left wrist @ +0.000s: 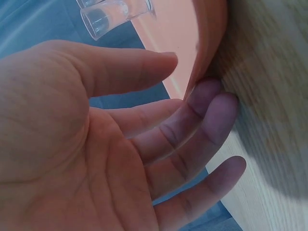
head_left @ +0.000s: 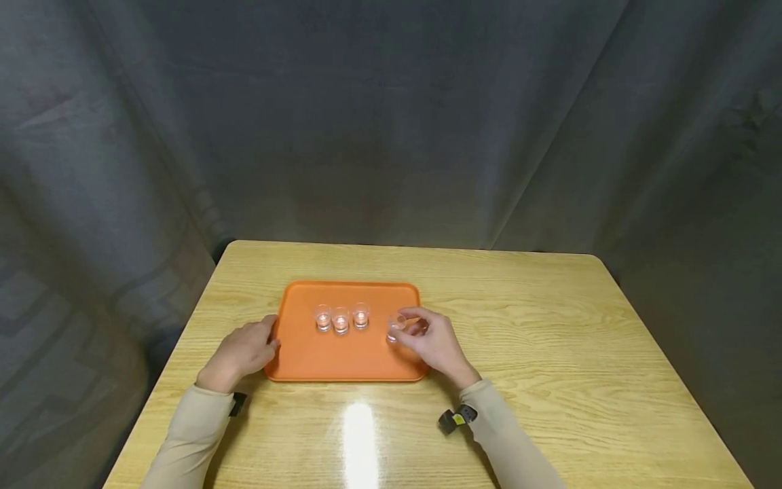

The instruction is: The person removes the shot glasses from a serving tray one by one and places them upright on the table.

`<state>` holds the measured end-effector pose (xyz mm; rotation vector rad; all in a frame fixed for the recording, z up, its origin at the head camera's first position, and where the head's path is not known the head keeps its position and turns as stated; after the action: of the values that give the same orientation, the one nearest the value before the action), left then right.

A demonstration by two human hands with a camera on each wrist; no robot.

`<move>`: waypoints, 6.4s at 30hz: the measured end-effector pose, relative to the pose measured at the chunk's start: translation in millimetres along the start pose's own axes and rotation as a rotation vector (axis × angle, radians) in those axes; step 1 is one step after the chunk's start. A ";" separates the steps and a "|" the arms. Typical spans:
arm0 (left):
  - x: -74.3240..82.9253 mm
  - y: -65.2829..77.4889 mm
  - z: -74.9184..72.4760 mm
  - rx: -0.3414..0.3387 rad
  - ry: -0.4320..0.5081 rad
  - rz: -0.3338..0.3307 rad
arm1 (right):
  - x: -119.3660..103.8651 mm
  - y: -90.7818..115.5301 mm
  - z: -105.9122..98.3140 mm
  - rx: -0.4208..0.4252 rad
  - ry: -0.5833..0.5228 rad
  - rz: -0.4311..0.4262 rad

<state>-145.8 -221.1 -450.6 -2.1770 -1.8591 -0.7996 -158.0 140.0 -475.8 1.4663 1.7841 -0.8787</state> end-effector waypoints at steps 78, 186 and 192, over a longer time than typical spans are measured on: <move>-11.7 -4.7 3.1 0.031 0.019 0.012 | 112.7 26.1 -138.6 0.360 0.017 0.290; -10.6 -5.9 2.4 0.035 -0.002 -0.007 | -19.8 -37.0 47.2 -0.048 -0.038 0.009; -11.4 -7.5 4.3 0.032 -0.003 -0.009 | -21.9 -36.6 53.0 -0.059 -0.030 0.022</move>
<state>-152.6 -227.5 -461.4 -2.1536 -1.8717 -0.7628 -186.8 79.0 -483.9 1.4253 1.7542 -0.8259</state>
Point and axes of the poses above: each hand's wrist, its own y-axis away from the middle knuckle, its own z-axis out of the palm, x = y × z, the point moved 1 cm from there along -y, towards the middle knuckle, and after that the axes turned 6 degrees about y, right-handed, at the moved point
